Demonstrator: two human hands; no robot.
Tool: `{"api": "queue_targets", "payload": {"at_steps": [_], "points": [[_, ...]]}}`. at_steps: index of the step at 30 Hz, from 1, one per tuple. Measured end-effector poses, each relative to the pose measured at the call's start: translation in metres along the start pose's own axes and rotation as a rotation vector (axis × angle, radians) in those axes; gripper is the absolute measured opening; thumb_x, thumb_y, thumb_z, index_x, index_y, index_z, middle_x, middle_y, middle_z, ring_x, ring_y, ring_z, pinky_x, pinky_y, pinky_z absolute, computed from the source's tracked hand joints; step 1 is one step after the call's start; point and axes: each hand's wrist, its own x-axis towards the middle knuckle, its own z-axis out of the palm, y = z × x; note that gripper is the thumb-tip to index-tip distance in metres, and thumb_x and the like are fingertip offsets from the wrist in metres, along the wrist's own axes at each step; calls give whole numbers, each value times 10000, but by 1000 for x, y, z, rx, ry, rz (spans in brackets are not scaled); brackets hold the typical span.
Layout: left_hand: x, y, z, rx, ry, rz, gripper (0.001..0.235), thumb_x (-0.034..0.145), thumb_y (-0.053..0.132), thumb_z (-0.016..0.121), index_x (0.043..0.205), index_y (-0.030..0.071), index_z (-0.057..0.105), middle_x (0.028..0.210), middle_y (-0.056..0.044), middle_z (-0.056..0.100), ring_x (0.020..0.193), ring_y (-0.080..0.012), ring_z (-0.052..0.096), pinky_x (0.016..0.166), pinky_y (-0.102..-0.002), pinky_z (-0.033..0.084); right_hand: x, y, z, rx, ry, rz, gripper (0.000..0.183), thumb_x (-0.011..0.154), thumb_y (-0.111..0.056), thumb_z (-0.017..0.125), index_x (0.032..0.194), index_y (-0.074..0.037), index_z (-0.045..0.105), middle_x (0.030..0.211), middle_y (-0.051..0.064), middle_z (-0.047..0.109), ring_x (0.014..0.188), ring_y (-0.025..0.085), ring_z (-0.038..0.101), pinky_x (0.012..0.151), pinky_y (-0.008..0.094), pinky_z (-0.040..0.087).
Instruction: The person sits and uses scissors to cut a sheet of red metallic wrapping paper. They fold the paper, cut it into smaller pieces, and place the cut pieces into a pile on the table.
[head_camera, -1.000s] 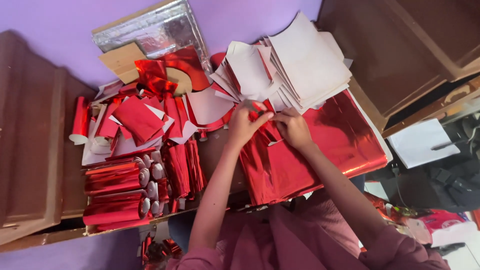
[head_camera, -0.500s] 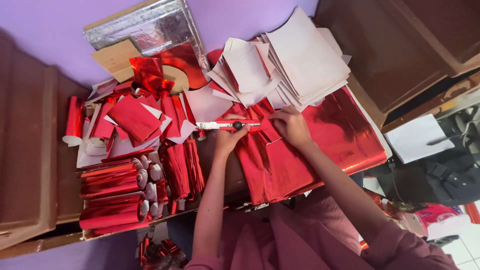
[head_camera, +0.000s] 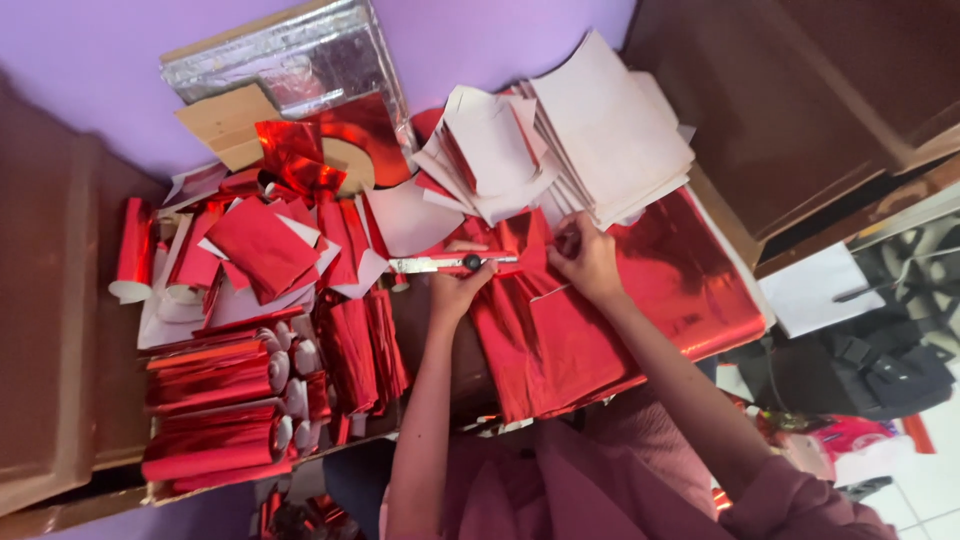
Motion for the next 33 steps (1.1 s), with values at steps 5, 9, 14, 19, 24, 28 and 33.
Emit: {"api": "queue_targets", "payload": {"at_steps": [5,9,14,19,24,28,33], "points": [[1,7,2,-25,16,-1,283,823,94,968,1058,142,817,939,-67,771,843,-127,682,794,-288,586,2,-5,-4,80,-3,53,437,777,-129,908,1115,-144,630,969,47,832,710,189,753,669,323,576],[2,11,1,-41,9,-29,277,813,86,973,1045,148,833,893,-55,765,758,-108,678,717,-248,580,3,-3,-4,130,-13,60,427,784,-123,932,1092,-122,636,966,47,836,689,164,749,641,274,559],[4,15,0,-68,-7,-76,280,848,115,944,1089,164,811,816,-39,727,672,-76,636,603,-210,560,3,-2,-5,143,-23,44,413,788,-127,939,1078,-118,644,974,44,843,686,165,752,635,270,557],[4,9,2,-94,-9,-146,257,875,105,900,1102,166,796,692,-50,698,477,-61,638,403,-150,534,1,-12,-5,71,-35,13,278,807,-101,918,989,-142,711,871,22,824,673,185,749,645,280,567],[0,13,0,-89,-1,-43,285,833,97,967,1065,104,802,761,-90,699,645,-72,592,480,-239,520,-1,-19,-3,-22,-20,-264,200,789,-36,889,907,-162,790,1043,49,771,959,281,758,870,393,609],[-2,14,-2,-102,-2,-29,270,834,90,958,1058,97,808,751,-57,667,649,-64,586,520,-213,519,-2,-34,-6,-194,49,-462,231,830,-31,824,1023,-155,845,1241,95,630,1040,311,620,931,449,538],[-3,-6,-3,-96,60,-2,259,843,39,954,1044,130,818,937,-54,788,817,-94,676,771,-266,576,-2,-45,-9,-256,-160,-466,276,877,25,700,932,-222,810,1155,-28,802,1117,211,729,933,380,476]]}}
